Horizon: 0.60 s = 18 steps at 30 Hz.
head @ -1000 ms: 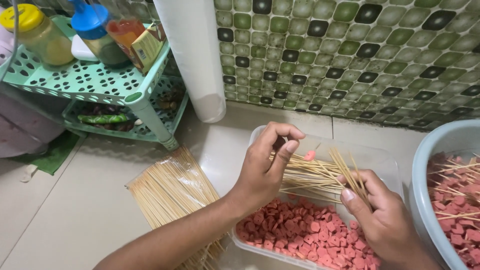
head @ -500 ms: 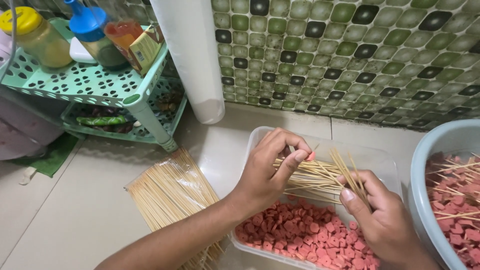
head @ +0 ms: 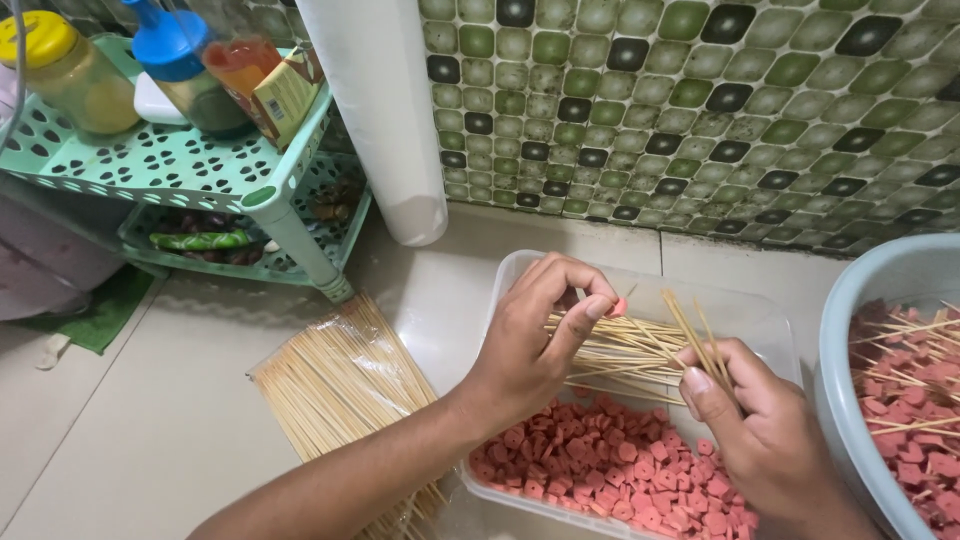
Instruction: Skewering small pieces of pink sausage onto wooden sticks for snack preparation.
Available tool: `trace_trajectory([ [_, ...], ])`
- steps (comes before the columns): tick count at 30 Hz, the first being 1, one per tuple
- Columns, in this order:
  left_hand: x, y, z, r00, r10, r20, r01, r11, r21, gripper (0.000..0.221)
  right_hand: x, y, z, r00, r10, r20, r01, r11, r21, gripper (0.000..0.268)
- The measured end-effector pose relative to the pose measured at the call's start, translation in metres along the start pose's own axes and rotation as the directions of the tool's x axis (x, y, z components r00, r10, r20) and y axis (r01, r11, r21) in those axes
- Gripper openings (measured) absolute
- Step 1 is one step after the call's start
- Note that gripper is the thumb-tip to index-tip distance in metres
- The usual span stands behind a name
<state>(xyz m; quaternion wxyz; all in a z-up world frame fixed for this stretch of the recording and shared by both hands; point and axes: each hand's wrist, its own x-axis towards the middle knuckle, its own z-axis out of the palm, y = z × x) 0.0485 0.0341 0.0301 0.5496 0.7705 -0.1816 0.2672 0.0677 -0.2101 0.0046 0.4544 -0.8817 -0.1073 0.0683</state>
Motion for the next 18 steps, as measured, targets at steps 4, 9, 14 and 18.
trace_trajectory([
  [4,0.0,0.001,0.0,1.0,0.014,-0.006,-0.015,1.0,-0.011,0.026,-0.001,0.002,0.002,0.999,-0.034,0.001,0.034,0.999,0.018,0.023],
  [9,-0.001,-0.002,-0.001,0.999,-0.03,-0.04,0.03,1.0,0.003,0.029,0.0,0.007,0.002,0.995,-0.097,0.018,0.095,0.991,0.094,0.022],
  [14,-0.001,0.003,-0.004,0.999,-0.046,0.02,0.047,0.998,-0.041,0.036,0.002,0.014,0.003,0.991,-0.13,0.021,0.126,0.984,0.126,0.022],
  [18,0.0,0.006,-0.005,0.998,-0.013,0.055,0.016,0.999,-0.049,0.032,0.001,0.006,0.003,0.996,-0.086,0.015,0.084,0.991,0.106,0.02],
])
